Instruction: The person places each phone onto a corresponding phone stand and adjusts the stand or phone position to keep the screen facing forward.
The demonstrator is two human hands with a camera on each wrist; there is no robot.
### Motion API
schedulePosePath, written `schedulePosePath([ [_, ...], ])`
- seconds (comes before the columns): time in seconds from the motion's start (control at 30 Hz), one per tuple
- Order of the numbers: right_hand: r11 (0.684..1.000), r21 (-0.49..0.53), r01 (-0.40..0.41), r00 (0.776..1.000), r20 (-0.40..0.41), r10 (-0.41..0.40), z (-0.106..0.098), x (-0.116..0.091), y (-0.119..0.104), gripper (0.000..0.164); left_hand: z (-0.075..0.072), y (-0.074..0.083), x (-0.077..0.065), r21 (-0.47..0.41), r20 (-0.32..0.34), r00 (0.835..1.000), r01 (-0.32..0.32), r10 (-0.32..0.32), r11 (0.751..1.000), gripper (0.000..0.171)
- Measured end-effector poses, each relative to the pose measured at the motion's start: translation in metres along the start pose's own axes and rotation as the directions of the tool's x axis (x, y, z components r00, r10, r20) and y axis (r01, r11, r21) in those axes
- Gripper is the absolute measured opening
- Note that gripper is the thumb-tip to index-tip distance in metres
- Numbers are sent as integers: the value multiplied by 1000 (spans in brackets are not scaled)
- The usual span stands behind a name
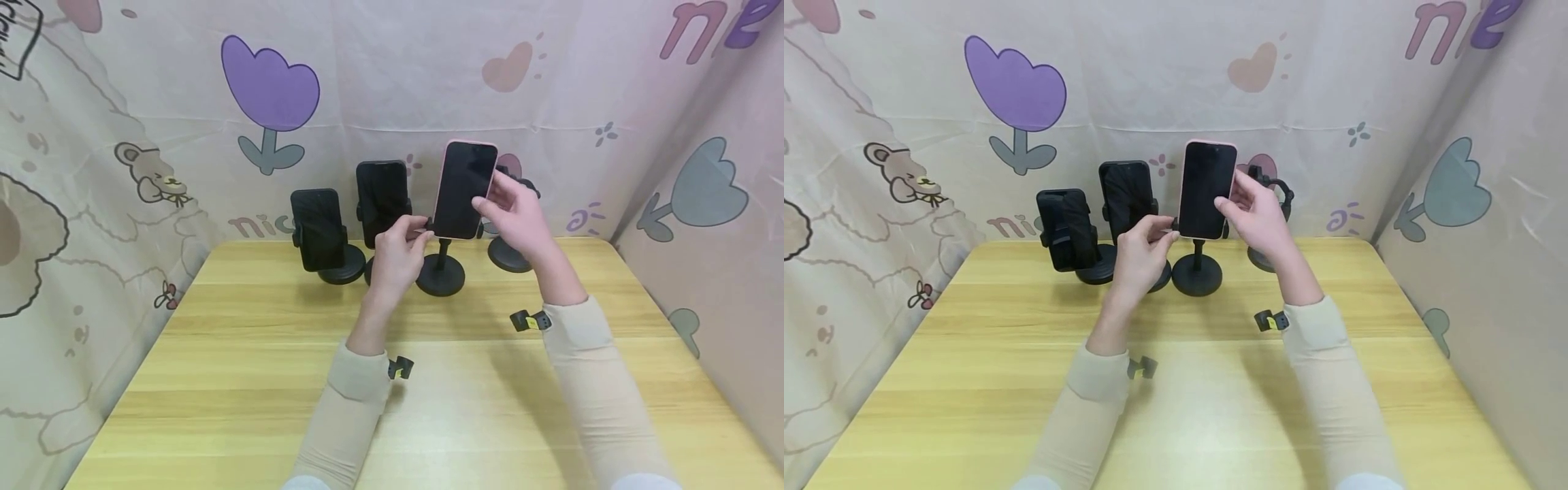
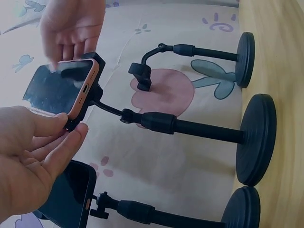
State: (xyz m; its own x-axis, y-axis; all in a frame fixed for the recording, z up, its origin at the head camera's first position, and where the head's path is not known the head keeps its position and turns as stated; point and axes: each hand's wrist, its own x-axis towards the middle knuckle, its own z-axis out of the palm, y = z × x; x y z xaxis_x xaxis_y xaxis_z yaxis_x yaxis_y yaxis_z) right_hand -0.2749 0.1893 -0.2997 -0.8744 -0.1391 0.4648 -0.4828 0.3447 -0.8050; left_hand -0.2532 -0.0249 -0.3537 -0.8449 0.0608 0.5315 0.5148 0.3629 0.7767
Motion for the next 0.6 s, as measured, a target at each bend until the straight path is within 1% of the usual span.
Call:
schedulePosePath([
  [0.1, 998, 66, -10, 998, -55, 14, 1, 5, -7, 43, 2, 0, 1, 29, 11, 1000, -16, 16, 999, 31],
  [0.13, 998, 67, -9, 997, -79, 14, 2, 6, -10, 41, 2, 0, 1, 45, 11, 1000, -21, 21, 999, 32],
  [0.23, 999, 32, -23, 989, -144, 28, 5, 11, -16, 39, 3, 0, 1, 65, 14, 1000, -24, 23, 998, 31],
  [0.3, 999, 3, -32, 983, -178, 32, 7, 14, -19, 38, 5, -1, 1, 59, 25, 1000, -14, 13, 998, 30],
  [0.43, 998, -56, -12, 979, -204, 0, 9, 19, -23, 38, 9, -1, 0, 26, 58, 997, 39, -41, 999, 31],
  [0.53, 992, -122, 15, 981, -190, -39, 9, 22, -25, 38, 11, -1, -1, -2, 84, 992, 92, -92, 996, 34],
  [0.6, 985, -167, 31, 984, -170, -60, 9, 23, -25, 37, 13, 0, -1, -49, 107, 987, 129, -123, 990, 35],
])
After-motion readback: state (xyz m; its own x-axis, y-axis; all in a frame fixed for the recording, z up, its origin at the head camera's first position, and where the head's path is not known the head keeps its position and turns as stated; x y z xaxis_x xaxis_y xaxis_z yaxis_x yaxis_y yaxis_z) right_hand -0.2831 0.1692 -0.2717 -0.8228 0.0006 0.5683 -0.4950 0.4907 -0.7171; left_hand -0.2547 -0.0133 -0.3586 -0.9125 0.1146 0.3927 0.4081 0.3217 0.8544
